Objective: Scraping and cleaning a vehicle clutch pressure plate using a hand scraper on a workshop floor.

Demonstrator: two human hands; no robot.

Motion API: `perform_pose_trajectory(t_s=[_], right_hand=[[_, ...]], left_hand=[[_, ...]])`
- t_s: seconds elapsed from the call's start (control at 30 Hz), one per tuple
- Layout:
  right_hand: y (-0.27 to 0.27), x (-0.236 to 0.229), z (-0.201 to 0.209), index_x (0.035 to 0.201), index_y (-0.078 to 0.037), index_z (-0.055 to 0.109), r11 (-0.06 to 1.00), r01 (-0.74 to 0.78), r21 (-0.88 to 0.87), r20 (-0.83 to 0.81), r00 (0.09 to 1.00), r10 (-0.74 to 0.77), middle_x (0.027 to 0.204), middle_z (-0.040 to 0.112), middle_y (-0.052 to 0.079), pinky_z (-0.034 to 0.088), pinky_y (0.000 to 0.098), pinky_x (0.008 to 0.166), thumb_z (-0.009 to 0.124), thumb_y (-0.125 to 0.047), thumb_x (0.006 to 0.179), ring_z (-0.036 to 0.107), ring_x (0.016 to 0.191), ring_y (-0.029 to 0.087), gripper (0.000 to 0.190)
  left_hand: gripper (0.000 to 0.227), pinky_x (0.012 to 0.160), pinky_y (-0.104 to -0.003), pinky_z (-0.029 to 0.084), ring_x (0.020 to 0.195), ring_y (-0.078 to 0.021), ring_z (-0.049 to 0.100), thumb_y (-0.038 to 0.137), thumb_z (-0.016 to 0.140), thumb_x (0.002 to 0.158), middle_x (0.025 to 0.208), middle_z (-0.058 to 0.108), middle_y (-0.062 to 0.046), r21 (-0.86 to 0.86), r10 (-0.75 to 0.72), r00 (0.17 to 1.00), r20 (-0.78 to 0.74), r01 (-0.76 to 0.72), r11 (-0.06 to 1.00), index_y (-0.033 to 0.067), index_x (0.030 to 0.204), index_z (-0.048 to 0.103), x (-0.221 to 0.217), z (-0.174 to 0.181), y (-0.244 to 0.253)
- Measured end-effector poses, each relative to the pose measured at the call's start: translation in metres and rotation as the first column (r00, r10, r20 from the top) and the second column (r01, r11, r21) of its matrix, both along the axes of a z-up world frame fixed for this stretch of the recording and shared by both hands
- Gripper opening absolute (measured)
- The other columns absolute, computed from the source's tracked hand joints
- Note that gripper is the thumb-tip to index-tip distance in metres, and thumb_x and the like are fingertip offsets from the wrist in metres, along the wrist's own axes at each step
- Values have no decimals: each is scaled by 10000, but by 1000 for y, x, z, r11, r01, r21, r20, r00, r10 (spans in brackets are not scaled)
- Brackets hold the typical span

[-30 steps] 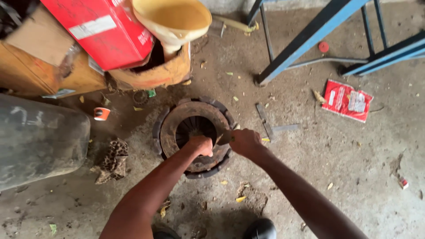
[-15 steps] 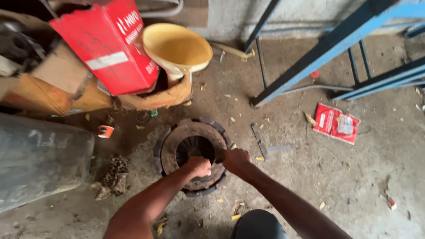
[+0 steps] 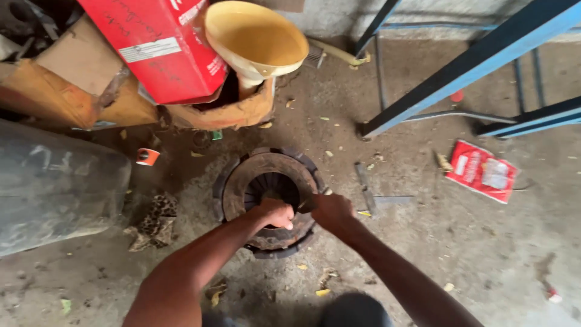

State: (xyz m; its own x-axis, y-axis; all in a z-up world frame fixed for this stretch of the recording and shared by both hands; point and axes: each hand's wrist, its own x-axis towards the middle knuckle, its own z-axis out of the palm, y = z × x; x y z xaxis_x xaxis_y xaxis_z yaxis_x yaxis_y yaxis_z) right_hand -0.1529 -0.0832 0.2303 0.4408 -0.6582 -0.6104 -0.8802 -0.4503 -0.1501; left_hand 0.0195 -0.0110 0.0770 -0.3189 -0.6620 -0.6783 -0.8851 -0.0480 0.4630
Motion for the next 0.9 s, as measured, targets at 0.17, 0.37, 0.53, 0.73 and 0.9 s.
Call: perform_pose_trajectory(t_s=[0.17, 0.37, 0.53, 0.73, 0.9], right_hand=[[-1, -13, 4, 1143, -349, 781, 999, 31, 18, 99, 995, -33, 1045, 761, 167, 559, 540, 941, 616, -255, 855, 729, 1001, 375, 345], [5, -60, -21, 1186, -178, 729, 999, 14, -51, 213, 977, -3, 922, 793, 191, 598, 475, 773, 584, -310, 957, 739, 774, 310, 302], [5, -74, 34, 1412, -145, 525, 933, 154, 326, 260, 934, -245, 930, 773, 177, 489, 375, 501, 518, -206, 989, 484, 498, 150, 427], [-1, -87, 14, 1289, -40, 596, 979, 188, 77, 300, 932, -202, 903, 767, 203, 412, 294, 406, 522, -175, 1063, 473, 488, 146, 273], [2, -68, -13, 1070, 10, 677, 978, 17, -207, 674, 727, 130, 1021, 745, 199, 588, 205, 462, 574, -114, 1025, 706, 650, 146, 167]], left_hand=[[379, 797, -490, 537, 911, -306, 733, 455, 787, 780, 936, 764, -107, -22, -86, 981, -174, 84, 996, 139, 989, 784, 8, -42, -18], [402, 762, -459, 536, 867, -290, 732, 446, 768, 822, 917, 764, -129, -5, -182, 969, -168, 184, 983, 76, 979, 763, 10, -8, -22], [430, 752, -465, 522, 848, -300, 733, 444, 775, 832, 892, 752, -170, -23, -168, 959, -228, 167, 986, 37, 969, 755, 16, -24, -20], [434, 821, -464, 547, 949, -273, 710, 431, 765, 819, 1046, 769, -111, 17, -198, 978, -63, 200, 980, 93, 1092, 770, -3, 25, -26], [424, 845, -462, 572, 982, -271, 730, 373, 702, 902, 1132, 755, -109, 159, -27, 999, -23, 30, 987, 93, 1220, 723, 6, 44, -27]])
